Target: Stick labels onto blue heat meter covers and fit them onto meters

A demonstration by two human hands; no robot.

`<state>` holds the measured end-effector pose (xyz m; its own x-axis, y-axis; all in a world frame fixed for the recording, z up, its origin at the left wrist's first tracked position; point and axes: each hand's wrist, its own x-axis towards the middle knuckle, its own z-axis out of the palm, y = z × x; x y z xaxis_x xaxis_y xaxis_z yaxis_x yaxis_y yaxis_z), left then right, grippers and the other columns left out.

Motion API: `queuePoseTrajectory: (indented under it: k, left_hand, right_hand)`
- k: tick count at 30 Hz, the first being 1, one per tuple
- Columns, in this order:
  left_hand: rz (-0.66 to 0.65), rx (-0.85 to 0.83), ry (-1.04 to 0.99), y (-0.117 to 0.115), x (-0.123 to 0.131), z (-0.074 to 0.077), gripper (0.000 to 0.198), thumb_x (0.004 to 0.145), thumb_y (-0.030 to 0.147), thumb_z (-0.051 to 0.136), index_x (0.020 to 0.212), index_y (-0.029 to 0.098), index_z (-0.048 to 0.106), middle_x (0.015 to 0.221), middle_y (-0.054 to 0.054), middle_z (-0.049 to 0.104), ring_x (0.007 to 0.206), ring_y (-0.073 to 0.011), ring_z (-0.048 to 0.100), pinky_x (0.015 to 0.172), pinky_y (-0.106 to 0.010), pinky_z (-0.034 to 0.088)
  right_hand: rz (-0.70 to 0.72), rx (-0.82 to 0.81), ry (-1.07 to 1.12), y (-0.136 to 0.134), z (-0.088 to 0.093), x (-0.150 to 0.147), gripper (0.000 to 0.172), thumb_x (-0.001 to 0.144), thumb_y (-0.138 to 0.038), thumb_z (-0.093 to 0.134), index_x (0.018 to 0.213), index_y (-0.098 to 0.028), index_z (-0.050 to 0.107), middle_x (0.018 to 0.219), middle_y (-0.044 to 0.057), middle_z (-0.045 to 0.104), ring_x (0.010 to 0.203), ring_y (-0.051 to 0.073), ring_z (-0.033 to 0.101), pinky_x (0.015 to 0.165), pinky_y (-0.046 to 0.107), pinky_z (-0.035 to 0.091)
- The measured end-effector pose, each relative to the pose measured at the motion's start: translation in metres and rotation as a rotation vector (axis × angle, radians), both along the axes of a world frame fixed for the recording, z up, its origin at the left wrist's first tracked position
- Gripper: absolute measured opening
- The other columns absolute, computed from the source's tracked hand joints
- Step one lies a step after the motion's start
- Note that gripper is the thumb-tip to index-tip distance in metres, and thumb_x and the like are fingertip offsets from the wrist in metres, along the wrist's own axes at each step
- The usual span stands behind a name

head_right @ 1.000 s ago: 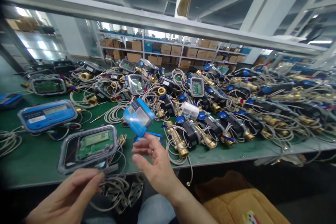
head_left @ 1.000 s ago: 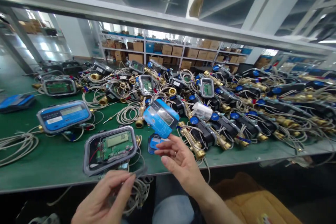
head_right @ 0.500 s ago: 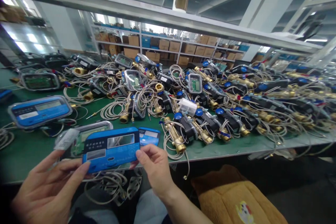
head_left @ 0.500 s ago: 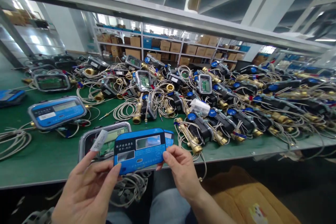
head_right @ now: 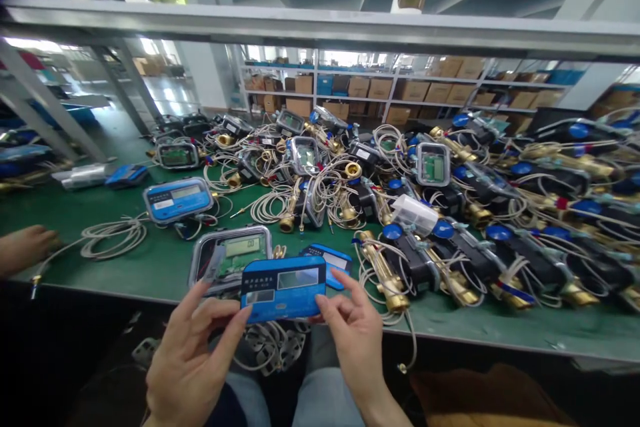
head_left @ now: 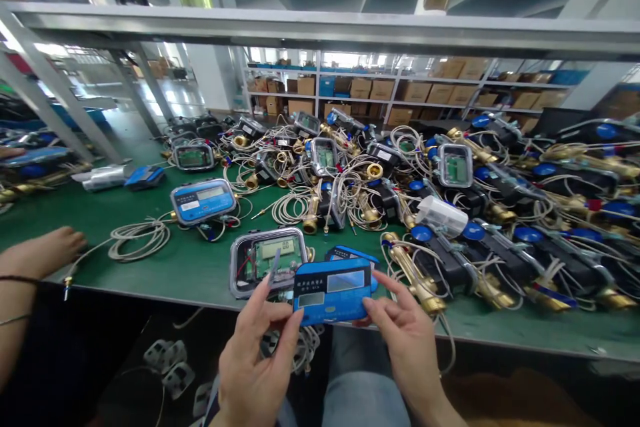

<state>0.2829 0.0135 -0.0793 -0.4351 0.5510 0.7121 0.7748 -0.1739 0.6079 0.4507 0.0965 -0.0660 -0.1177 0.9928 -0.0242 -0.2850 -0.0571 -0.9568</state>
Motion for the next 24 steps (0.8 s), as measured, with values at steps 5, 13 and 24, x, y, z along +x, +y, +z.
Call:
queuePoseTrajectory:
  k: [5, 13, 24]
  left_hand:
    - [-0.041, -0.108, -0.224, -0.002, 0.000, -0.001, 0.050, 0.085, 0.029, 0.067, 0.131, 0.022, 0.048, 0.090, 0.001, 0.075, 0.074, -0.0116, 0.071, 0.079, -0.019, 0.057]
    - [-0.300, -0.316, -0.973, -0.005, -0.006, 0.034, 0.057, 0.078, 0.047, 0.070, 0.127, 0.022, 0.056, 0.125, -0.008, 0.068, 0.106, -0.0240, 0.068, 0.077, -0.027, 0.059]
    - [-0.432, -0.414, -1.374, -0.005, -0.017, 0.033, 0.041, 0.083, 0.050, 0.062, 0.100, 0.015, 0.073, 0.112, -0.010, 0.073, 0.103, -0.0267, 0.065, 0.079, -0.030, 0.058]
  right_hand:
    - [-0.030, 0.114, -0.090, -0.001, -0.002, 0.003, 0.026, 0.066, -0.036, 0.084, 0.077, -0.017, 0.069, 0.057, -0.002, 0.066, 0.049, 0.014, 0.063, 0.049, 0.023, 0.060]
    - [-0.266, 0.231, -0.099, 0.017, 0.012, 0.013, 0.022, 0.067, -0.029, 0.084, 0.077, -0.018, 0.069, 0.060, -0.002, 0.069, 0.045, 0.011, 0.064, 0.046, 0.016, 0.057]
    - [0.029, 0.141, 0.052, 0.011, 0.024, -0.010, 0.022, 0.069, -0.032, 0.082, 0.074, -0.017, 0.067, 0.057, -0.004, 0.064, 0.040, 0.008, 0.056, 0.037, 0.015, 0.049]
